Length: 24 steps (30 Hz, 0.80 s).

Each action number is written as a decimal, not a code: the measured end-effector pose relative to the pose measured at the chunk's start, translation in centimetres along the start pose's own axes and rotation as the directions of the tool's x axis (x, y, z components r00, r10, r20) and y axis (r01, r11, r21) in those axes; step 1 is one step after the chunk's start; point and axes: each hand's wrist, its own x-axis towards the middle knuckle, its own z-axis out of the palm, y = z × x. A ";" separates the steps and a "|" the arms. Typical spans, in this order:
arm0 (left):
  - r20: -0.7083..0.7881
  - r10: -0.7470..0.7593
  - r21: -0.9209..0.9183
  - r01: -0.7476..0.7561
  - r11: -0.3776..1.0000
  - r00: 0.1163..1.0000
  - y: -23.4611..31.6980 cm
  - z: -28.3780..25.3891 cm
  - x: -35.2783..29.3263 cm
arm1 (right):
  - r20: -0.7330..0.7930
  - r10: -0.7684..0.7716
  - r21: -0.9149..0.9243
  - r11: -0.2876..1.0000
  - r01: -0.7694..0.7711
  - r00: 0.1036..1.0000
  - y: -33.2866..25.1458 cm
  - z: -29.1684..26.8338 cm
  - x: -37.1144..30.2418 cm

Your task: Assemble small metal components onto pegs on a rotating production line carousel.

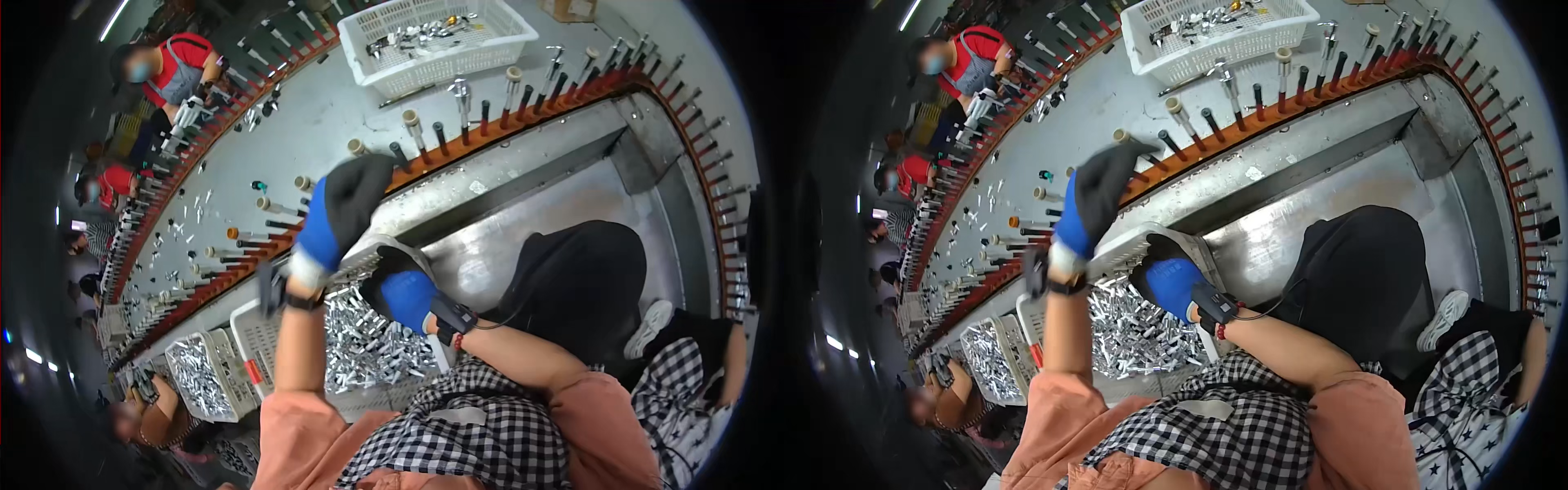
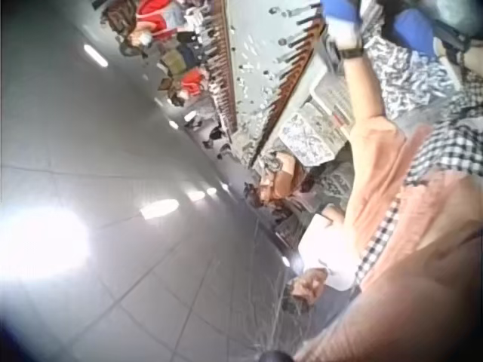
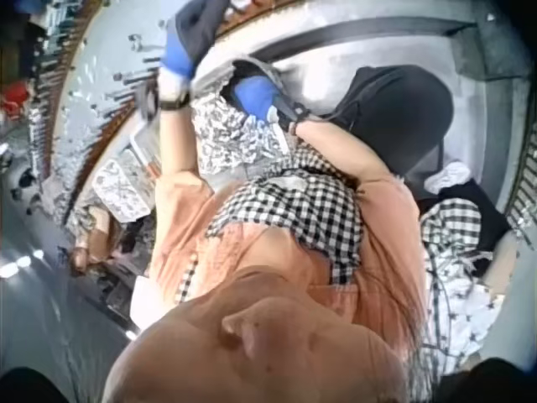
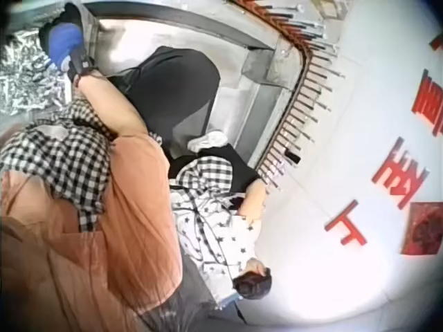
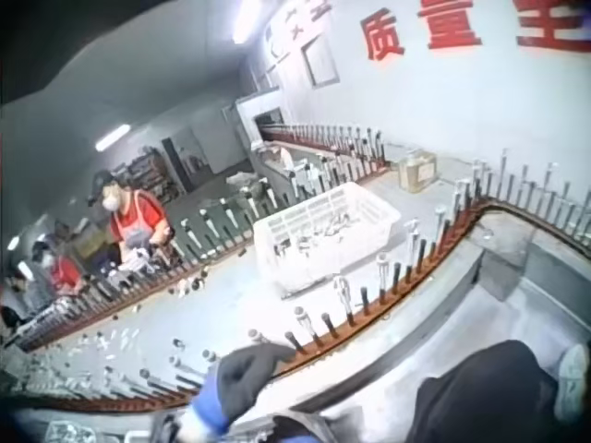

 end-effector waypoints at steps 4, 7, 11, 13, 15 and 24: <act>-0.239 0.306 0.104 -0.289 0.952 0.922 -3.1 5.2 8.4 | 0.078 0.104 0.087 0.990 -0.111 0.992 -0.3 0.3 -1.0; -0.247 -0.045 -0.154 0.006 0.988 0.968 -8.6 0.8 11.1 | 0.085 0.106 0.227 0.966 -0.123 0.991 -3.5 -1.1 0.1; -0.075 -0.190 0.164 0.200 0.966 0.979 -5.2 3.4 8.4 | -0.054 0.013 0.042 0.999 -0.011 0.998 -1.3 0.5 -0.9; -0.195 -0.019 0.040 0.027 0.999 0.981 -1.0 5.3 4.0 | -0.270 0.155 0.097 0.986 -0.134 0.950 -0.3 -0.1 -1.3; -0.149 0.117 0.216 -0.083 0.973 0.982 2.9 6.1 -0.4 | -0.141 0.074 0.089 0.994 -0.061 0.987 1.0 1.3 -1.7; 0.081 -0.362 0.775 0.170 0.609 0.929 3.5 -4.7 -19.8 | -0.134 0.102 -0.024 0.994 -0.106 0.986 -1.6 1.4 -1.5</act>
